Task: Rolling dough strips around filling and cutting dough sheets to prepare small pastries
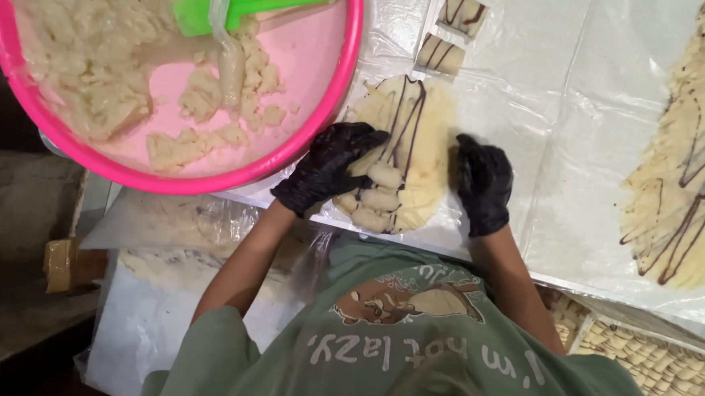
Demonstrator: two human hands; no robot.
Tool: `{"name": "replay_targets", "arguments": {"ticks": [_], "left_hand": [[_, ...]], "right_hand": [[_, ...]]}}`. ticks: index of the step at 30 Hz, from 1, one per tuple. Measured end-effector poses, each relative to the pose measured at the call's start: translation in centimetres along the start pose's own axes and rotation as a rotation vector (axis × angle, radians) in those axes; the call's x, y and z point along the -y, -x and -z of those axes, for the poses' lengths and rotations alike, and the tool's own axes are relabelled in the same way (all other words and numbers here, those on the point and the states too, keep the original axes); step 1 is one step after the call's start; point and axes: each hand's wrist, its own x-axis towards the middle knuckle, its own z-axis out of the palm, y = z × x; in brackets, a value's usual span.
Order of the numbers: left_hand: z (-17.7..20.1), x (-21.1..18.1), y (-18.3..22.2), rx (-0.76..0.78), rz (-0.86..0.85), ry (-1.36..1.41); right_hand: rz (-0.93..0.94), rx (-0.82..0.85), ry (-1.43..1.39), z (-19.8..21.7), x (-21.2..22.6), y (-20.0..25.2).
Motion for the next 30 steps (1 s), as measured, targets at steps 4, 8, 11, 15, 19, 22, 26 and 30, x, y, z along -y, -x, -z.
{"name": "replay_targets", "arguments": {"ticks": [4, 8, 11, 15, 19, 22, 26, 30], "left_hand": [[-2.4, 3.5, -0.4, 0.116, -0.068, -0.032], [-8.9, 9.2, 0.4, 0.089, -0.06, -0.115], [-5.4, 5.8, -0.4, 0.065, -0.088, -0.116], [-2.4, 2.2, -0.7, 0.034, -0.032, -0.126], [-2.3, 1.0, -1.3, -0.079, 0.048, -0.051], [-2.4, 0.4, -1.9, -0.152, 0.066, 0.021], [-1.2, -2.8, -2.9, -0.193, 0.153, 0.253], [-0.6, -2.1, -2.4, -0.019, 0.11, 0.212]], "right_hand": [[-0.061, 0.186, -0.369, 0.7, 3.9, 1.1], [-0.043, 0.224, -0.508, 1.0, 6.9, 0.2], [0.021, 0.155, -0.426, -1.7, 6.6, 0.3], [-0.038, 0.05, -0.555, -0.6, 6.8, -1.3], [-0.148, 0.178, -0.725, 1.2, 7.5, -2.1], [-0.132, 0.193, -0.64, 0.9, 8.2, -2.4], [-0.252, 0.089, -0.662, -1.4, 7.1, -2.2], [-0.273, 0.068, -0.737, 0.5, 8.3, -2.6]]}}
